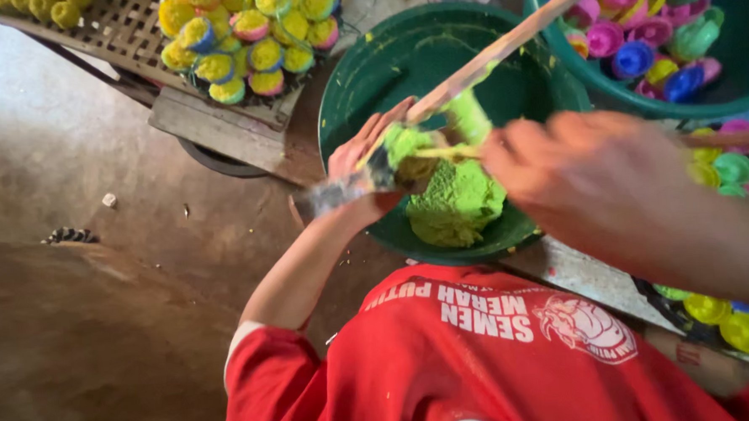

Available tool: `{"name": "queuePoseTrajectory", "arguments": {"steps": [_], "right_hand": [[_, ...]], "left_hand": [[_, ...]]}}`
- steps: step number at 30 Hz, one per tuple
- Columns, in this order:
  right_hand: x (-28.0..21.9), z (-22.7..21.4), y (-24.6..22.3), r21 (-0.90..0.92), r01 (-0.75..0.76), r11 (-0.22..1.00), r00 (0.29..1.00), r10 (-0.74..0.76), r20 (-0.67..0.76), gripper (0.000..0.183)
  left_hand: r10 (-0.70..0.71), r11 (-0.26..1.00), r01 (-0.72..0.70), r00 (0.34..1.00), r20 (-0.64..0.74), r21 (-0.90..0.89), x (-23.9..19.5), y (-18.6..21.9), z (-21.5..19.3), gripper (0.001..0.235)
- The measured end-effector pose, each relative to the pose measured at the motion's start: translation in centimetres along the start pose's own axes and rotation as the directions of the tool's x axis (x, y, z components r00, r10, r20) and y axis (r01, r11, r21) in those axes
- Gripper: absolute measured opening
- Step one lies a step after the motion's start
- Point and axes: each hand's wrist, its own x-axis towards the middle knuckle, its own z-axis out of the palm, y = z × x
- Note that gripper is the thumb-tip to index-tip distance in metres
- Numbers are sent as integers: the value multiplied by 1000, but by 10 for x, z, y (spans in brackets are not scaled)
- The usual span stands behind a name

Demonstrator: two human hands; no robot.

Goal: The person scoops green dough from a green basin using a wooden stick and a metal mold. They press the dough into small, colorful plastic molds arranged in a tray, repeating the process to fill multiple molds.

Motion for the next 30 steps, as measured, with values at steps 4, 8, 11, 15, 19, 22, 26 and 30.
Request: {"name": "queuePoseTrajectory", "arguments": {"steps": [4, 8, 11, 15, 19, 22, 26, 30], "right_hand": [[32, 20, -39, -81, 46, 996, 982, -60, -181, 25], [8, 13, -14, 52, 27, 998, 998, -24, -54, 16], [-15, 7, 10, 303, -232, 924, 970, 198, 139, 29], [22, 32, -18, 825, -89, 559, 858, 463, -221, 60], [38, 79, -65, 970, 122, 212, 832, 511, -216, 55], [26, 107, -59, 986, -164, 44, 901, 413, 131, 45], [29, 127, -50, 994, -109, 12, 804, 589, 81, 46], [41, 120, -60, 987, 75, 144, 799, 584, -146, 48]], "left_hand": [[-48, 998, 46, 998, -47, -40, 13, 13, 9, 79], [-498, 820, 506, 861, 103, -269, 15, 8, 7, 77], [-371, 928, 348, 883, -287, -131, 19, -20, -4, 60], [-55, 979, 158, 819, -571, 131, 36, -36, 9, 49], [-30, 966, 187, 769, -639, 180, 47, -44, 24, 42], [-112, 953, 253, 806, -582, 167, 47, -48, 15, 38], [-81, 961, 210, 836, -542, 181, 47, -26, 20, 47], [-54, 972, 170, 833, -550, 162, 50, -22, 13, 55]]}}
